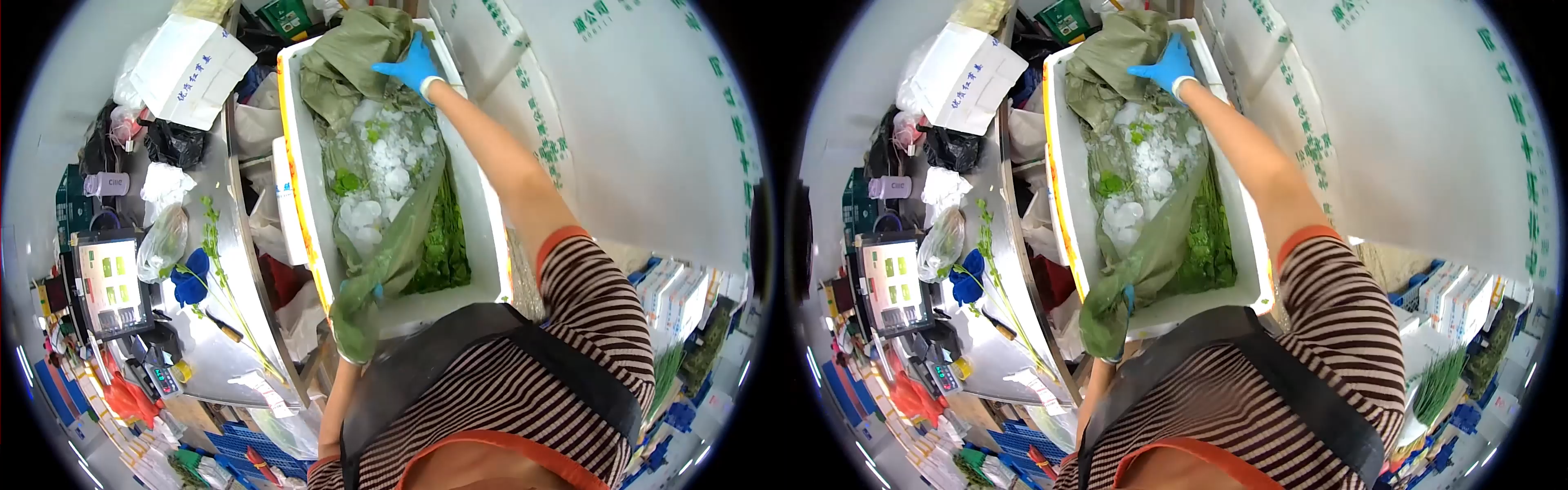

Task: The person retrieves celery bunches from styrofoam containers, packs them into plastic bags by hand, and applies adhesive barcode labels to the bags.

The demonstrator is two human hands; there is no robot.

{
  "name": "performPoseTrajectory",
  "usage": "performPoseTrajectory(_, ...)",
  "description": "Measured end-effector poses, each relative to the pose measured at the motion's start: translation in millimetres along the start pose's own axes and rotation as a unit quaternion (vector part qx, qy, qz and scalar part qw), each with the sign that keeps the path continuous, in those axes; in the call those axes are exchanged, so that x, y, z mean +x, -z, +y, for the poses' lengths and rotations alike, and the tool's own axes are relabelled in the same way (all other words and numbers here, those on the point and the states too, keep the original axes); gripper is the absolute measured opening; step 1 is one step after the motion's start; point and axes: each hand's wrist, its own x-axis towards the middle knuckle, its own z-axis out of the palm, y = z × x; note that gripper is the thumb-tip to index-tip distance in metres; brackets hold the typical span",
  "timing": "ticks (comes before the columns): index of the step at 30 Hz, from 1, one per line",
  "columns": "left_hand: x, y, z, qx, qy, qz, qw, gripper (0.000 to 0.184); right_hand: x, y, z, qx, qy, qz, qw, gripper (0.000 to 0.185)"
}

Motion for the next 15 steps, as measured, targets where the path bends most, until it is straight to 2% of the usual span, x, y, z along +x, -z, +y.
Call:
performPoseTrajectory(1,-6,-5,-6,-0.072,-0.024,-0.013,0.997,0.033,12,-30,21,-0.011,-0.010,0.011,1.000,0.127)
performPoseTrajectory(3,-10,-13,-19,-0.077,0.016,-0.032,0.996,0.037,14,-75,48,-0.010,-0.067,-0.113,0.991,0.090)
performPoseTrajectory(4,-10,-14,-22,-0.079,0.035,-0.044,0.995,0.039,3,-79,30,-0.066,-0.048,-0.187,0.979,0.066)
performPoseTrajectory(5,-7,-13,-22,-0.250,0.100,-0.018,0.963,0.037,-24,-79,5,-0.121,-0.031,-0.260,0.958,0.047)
performPoseTrajectory(6,-4,-11,-20,-0.413,0.163,0.010,0.896,0.035,-57,-84,-7,-0.121,0.063,-0.280,0.950,0.029)
performPoseTrajectory(7,-2,-10,-18,-0.561,0.220,0.041,0.797,0.033,-89,-72,-30,-0.182,0.120,-0.389,0.895,0.026)
performPoseTrajectory(8,4,-7,-20,-0.381,0.156,-0.012,0.911,0.033,-125,-71,-30,-0.230,0.234,-0.486,0.810,0.023)
performPoseTrajectory(9,10,-5,-22,-0.181,0.082,-0.034,0.979,0.034,-160,-55,-39,-0.200,0.312,-0.594,0.714,0.023)
performPoseTrajectory(10,18,3,-26,-0.078,0.026,-0.068,0.994,0.036,-197,-43,-44,-0.200,0.297,-0.685,0.635,0.025)
performPoseTrajectory(11,27,7,-28,0.028,-0.032,-0.100,0.994,0.038,-230,-19,-55,-0.184,0.251,-0.713,0.629,0.028)
performPoseTrajectory(12,35,1,-25,-0.134,0.062,-0.108,0.983,0.044,-256,-17,-40,-0.183,0.226,-0.739,0.608,0.031)
performPoseTrajectory(13,42,-2,-32,0.014,-0.006,-0.152,0.988,0.047,-264,-13,-37,-0.183,0.200,-0.764,0.586,0.036)
performPoseTrajectory(15,44,-18,-28,-0.110,0.097,-0.163,0.976,0.046,-243,5,-47,-0.198,0.223,-0.789,0.537,0.038)
